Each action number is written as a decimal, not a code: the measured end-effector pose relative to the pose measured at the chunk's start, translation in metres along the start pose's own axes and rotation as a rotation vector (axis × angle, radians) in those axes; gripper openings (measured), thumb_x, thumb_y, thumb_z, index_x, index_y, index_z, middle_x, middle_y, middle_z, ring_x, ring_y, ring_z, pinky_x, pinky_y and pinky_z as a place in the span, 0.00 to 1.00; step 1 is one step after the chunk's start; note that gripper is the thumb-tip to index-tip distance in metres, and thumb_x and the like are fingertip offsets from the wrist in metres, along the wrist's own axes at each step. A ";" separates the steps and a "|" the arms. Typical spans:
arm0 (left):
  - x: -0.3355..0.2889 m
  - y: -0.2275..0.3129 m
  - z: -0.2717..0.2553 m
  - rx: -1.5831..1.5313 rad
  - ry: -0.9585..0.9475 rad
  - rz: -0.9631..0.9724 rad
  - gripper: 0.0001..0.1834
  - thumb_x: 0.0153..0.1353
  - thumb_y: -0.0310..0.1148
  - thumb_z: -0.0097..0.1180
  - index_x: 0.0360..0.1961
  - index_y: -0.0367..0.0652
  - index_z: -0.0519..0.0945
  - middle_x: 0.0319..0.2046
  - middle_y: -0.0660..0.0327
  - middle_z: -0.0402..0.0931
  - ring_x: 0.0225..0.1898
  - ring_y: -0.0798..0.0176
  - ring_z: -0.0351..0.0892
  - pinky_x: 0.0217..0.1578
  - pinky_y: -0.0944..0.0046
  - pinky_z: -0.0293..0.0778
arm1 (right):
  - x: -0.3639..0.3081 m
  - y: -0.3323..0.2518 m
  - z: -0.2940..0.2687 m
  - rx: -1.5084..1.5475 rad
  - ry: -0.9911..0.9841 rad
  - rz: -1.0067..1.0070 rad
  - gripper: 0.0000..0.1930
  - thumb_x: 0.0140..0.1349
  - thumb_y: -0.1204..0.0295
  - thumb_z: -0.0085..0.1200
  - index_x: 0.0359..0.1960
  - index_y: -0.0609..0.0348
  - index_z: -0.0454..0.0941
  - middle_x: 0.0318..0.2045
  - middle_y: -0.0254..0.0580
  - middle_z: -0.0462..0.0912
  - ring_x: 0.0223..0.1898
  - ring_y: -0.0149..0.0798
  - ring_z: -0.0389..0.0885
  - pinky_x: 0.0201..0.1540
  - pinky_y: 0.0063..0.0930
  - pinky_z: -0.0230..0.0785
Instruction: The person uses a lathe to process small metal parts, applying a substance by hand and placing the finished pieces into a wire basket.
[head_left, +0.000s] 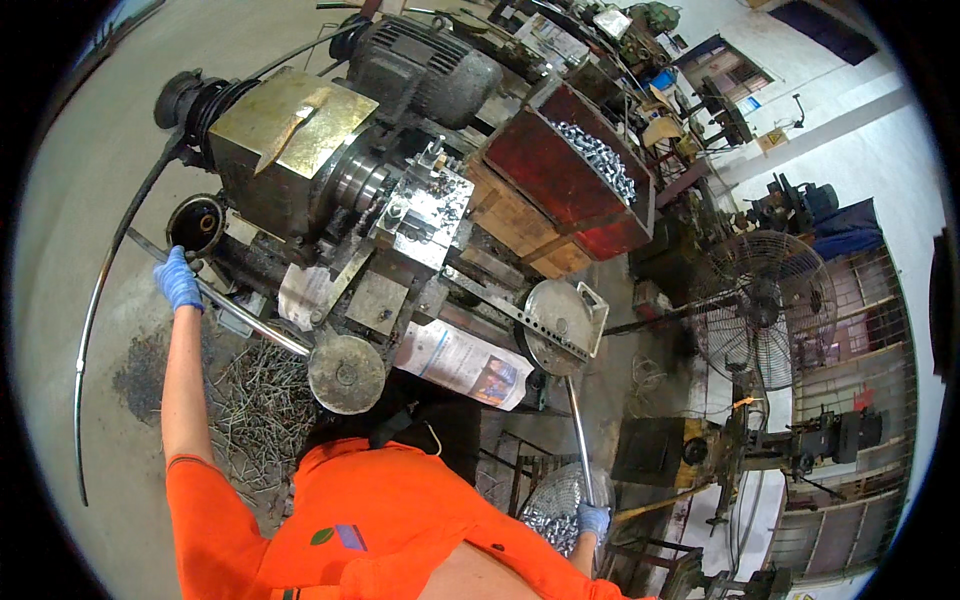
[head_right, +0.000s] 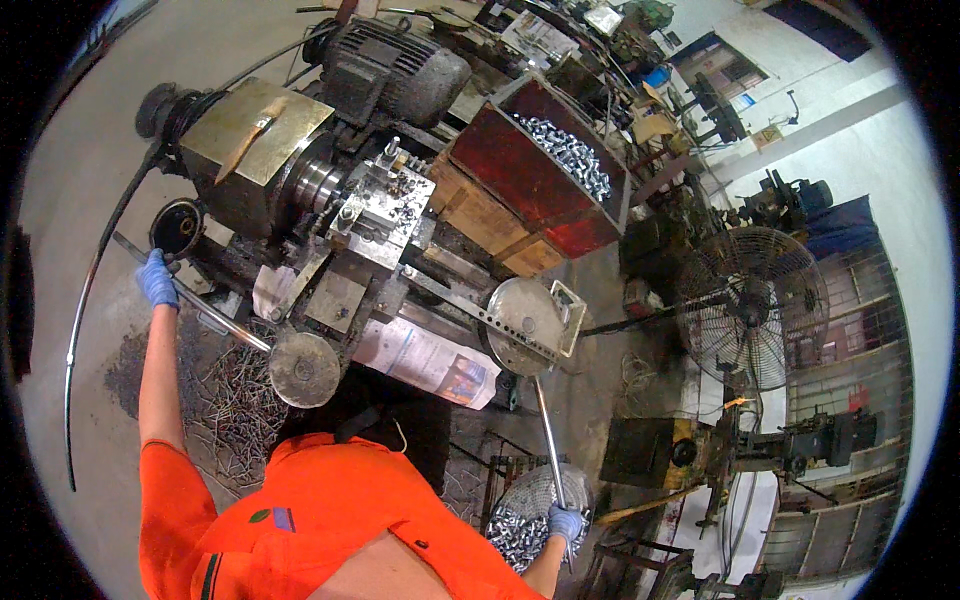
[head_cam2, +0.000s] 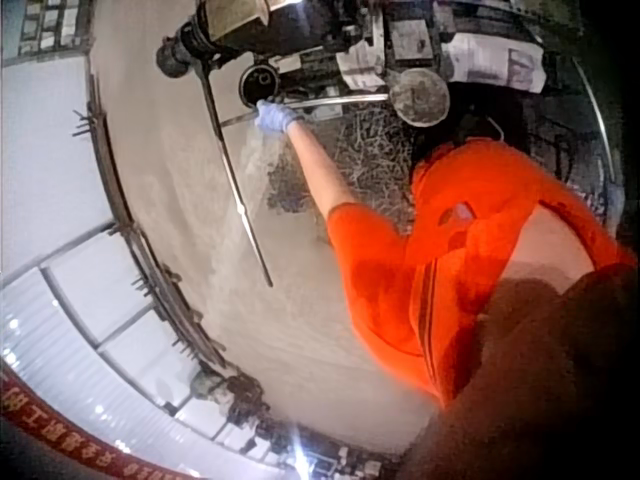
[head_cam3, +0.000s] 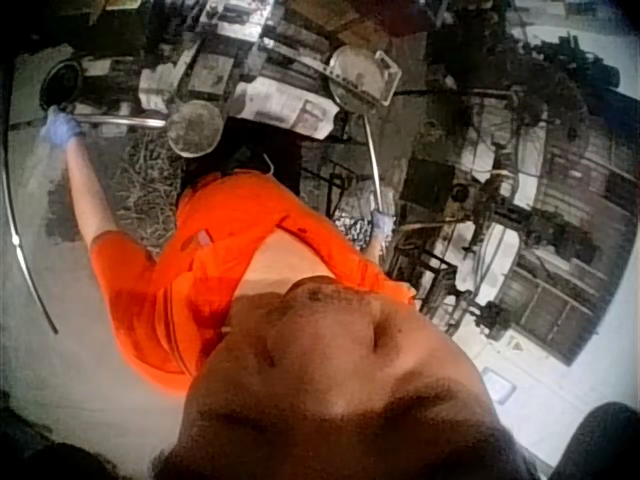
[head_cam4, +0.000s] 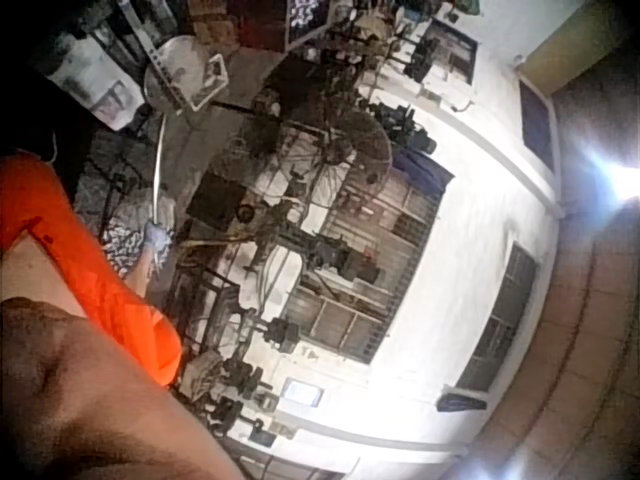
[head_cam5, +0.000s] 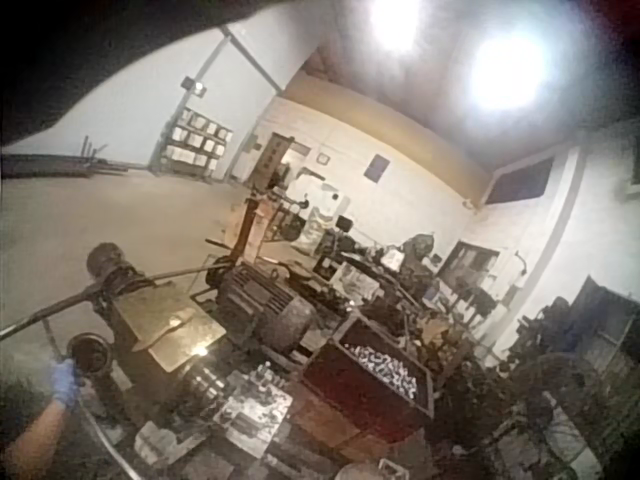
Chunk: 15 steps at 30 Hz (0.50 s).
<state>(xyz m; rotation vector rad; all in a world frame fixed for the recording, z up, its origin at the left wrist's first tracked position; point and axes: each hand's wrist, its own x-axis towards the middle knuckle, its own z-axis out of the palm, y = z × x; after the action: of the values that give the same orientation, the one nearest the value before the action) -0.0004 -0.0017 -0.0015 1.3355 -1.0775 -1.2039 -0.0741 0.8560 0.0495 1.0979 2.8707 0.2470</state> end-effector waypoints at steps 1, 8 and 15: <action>0.000 0.000 -0.001 -0.012 -0.004 -0.007 0.10 0.54 0.32 0.53 0.29 0.32 0.73 0.18 0.55 0.77 0.14 0.66 0.75 0.15 0.67 0.67 | -0.006 -0.003 -0.004 0.013 0.021 0.001 0.27 0.40 0.51 0.58 0.34 0.64 0.79 0.36 0.60 0.79 0.41 0.53 0.78 0.45 0.38 0.70; -0.001 0.000 0.003 -0.058 -0.003 -0.018 0.09 0.54 0.31 0.53 0.28 0.33 0.74 0.18 0.56 0.77 0.14 0.66 0.75 0.14 0.68 0.67 | 0.016 0.022 0.025 0.026 0.006 -0.124 0.26 0.43 0.53 0.56 0.37 0.62 0.78 0.38 0.57 0.79 0.43 0.52 0.77 0.46 0.37 0.69; 0.013 -0.014 -0.003 -0.082 -0.020 -0.011 0.13 0.55 0.32 0.53 0.30 0.29 0.77 0.20 0.54 0.78 0.17 0.64 0.77 0.19 0.68 0.74 | -0.005 -0.002 -0.002 0.012 -0.082 0.003 0.24 0.41 0.56 0.57 0.37 0.61 0.79 0.37 0.56 0.79 0.43 0.52 0.77 0.46 0.37 0.69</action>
<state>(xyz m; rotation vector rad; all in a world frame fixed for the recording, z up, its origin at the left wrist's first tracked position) 0.0044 -0.0131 -0.0168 1.2705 -1.0245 -1.2590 -0.0723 0.8508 0.0514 1.0881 2.8024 0.1809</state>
